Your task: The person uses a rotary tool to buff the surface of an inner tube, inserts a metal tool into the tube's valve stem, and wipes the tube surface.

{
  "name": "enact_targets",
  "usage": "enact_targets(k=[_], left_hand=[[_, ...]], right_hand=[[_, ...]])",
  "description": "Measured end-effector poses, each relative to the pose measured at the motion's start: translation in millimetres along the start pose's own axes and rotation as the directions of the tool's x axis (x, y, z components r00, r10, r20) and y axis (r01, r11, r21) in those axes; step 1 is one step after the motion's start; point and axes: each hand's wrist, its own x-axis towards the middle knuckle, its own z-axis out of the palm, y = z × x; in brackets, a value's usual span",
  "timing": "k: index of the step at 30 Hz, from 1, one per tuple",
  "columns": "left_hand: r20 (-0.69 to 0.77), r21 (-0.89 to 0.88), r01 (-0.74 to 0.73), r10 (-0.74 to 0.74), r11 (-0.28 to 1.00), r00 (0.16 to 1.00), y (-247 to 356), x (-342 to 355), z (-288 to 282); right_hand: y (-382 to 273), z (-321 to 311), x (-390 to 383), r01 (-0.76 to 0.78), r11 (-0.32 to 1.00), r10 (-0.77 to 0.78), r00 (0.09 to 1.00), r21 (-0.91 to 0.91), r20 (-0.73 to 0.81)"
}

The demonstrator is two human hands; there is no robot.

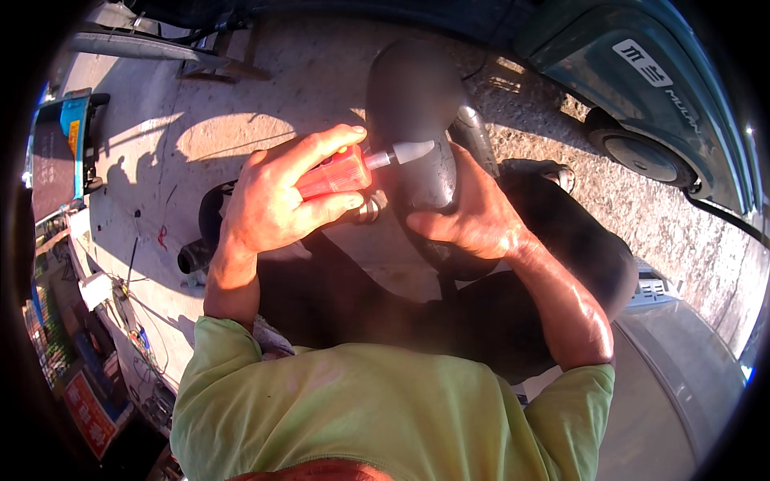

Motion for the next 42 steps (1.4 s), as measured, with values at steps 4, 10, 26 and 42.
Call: enact_targets(k=[4, 10, 26, 42], left_hand=[[-0.040, -0.092, -0.021, 0.017, 0.996, 0.999, -7, 1, -7], [-0.092, -0.111, -0.012, 0.002, 0.994, 0.996, -16, -4, -19], [-0.074, -0.121, -0.028, 0.019, 0.992, 0.997, -20, -7, -27], [-0.020, -0.026, -0.070, 0.070, 0.997, 0.997, -18, -8, -30]], right_hand=[[12, -5, 0, -0.031, 0.998, 0.032, 0.999, -0.052, 0.007], [7, -9, -2, -0.049, 0.995, 0.049, 0.999, 0.087, 0.009], [-7, -5, -3, -0.080, 0.980, 0.079, 0.997, 0.181, 0.016], [-13, -10, -6, -0.069, 0.974, 0.067, 0.998, 0.216, 0.014]])
